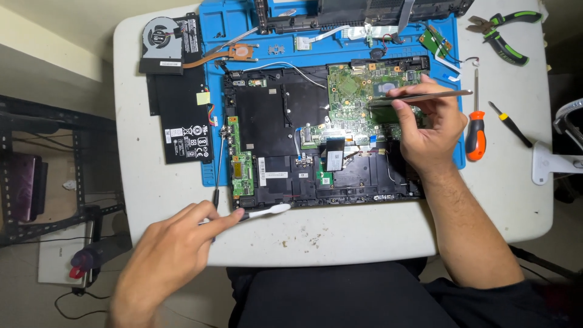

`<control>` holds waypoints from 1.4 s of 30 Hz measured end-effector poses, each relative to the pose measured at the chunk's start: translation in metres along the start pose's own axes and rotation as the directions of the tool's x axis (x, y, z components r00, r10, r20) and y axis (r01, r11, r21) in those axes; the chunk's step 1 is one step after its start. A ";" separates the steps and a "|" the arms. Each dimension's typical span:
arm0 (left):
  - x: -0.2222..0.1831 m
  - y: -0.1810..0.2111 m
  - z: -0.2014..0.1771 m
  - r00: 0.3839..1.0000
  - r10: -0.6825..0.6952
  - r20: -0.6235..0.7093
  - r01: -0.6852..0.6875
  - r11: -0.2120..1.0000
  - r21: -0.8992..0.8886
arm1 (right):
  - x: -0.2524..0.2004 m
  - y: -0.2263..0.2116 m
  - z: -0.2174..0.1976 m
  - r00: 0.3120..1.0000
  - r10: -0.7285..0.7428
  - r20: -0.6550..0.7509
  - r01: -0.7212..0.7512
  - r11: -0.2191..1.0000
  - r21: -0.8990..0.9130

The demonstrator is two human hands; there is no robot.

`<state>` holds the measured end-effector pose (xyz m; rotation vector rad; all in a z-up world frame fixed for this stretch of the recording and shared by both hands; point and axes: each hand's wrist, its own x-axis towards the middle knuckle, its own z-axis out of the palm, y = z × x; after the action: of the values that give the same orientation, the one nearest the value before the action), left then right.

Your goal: Repairing and cleaning internal components of a laptop, including the motherboard and ribbon cables using various tools.

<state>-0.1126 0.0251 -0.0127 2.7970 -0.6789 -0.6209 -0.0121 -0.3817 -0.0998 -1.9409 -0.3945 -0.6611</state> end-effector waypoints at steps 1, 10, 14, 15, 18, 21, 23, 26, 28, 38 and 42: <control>0.001 0.002 -0.002 1.000 0.005 -0.001 -0.005 1.000 -0.001 | 0.000 0.001 0.000 1.000 -0.001 -0.001 0.001 1.000 -0.005; 0.065 0.068 0.028 0.945 0.299 -0.132 -0.305 0.952 -0.029 | 0.002 0.000 0.001 0.999 -0.041 0.001 0.041 0.999 -0.021; 0.078 0.088 0.038 0.867 0.418 -0.273 -0.412 0.908 0.081 | 0.000 0.000 0.002 0.999 -0.044 0.008 0.044 0.998 -0.040; 0.081 0.090 0.039 0.855 0.428 -0.293 -0.422 0.902 0.088 | 0.000 0.001 0.000 0.999 -0.033 0.011 0.033 0.998 -0.047; 0.069 0.079 0.026 0.914 0.368 -0.173 -0.367 0.930 0.040 | 0.001 0.001 0.001 0.999 -0.042 0.005 0.042 0.998 -0.043; 0.051 0.059 0.017 0.954 0.284 -0.095 -0.283 0.959 0.028 | 0.002 0.000 0.000 0.998 -0.052 0.022 0.053 0.997 -0.053; 0.036 0.052 0.010 0.958 0.272 -0.094 -0.266 0.962 0.067 | 0.002 -0.001 0.001 0.999 -0.046 0.012 0.047 0.998 -0.051; 0.027 0.051 0.014 0.952 0.294 -0.085 -0.299 0.953 -0.047 | 0.004 -0.003 -0.001 0.999 -0.024 -0.021 0.023 0.999 -0.034; 0.026 0.061 0.025 0.940 0.332 -0.080 -0.341 0.920 -0.194 | 0.004 -0.005 -0.003 0.999 -0.008 -0.049 0.007 1.000 -0.018; 0.053 0.099 0.091 0.801 0.411 -0.435 -0.503 0.856 -0.118 | 0.018 0.004 -0.027 0.978 0.094 -0.184 -0.083 0.994 0.067; 0.059 0.094 0.111 0.727 0.398 -0.560 -0.513 0.856 -0.058 | 0.028 0.000 -0.035 0.961 0.066 -0.268 -0.080 0.996 -0.041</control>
<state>-0.1509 -0.0951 -0.1056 2.2871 -1.0486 0.1766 0.0007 -0.4132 -0.0710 -1.8734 -0.1382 -0.8787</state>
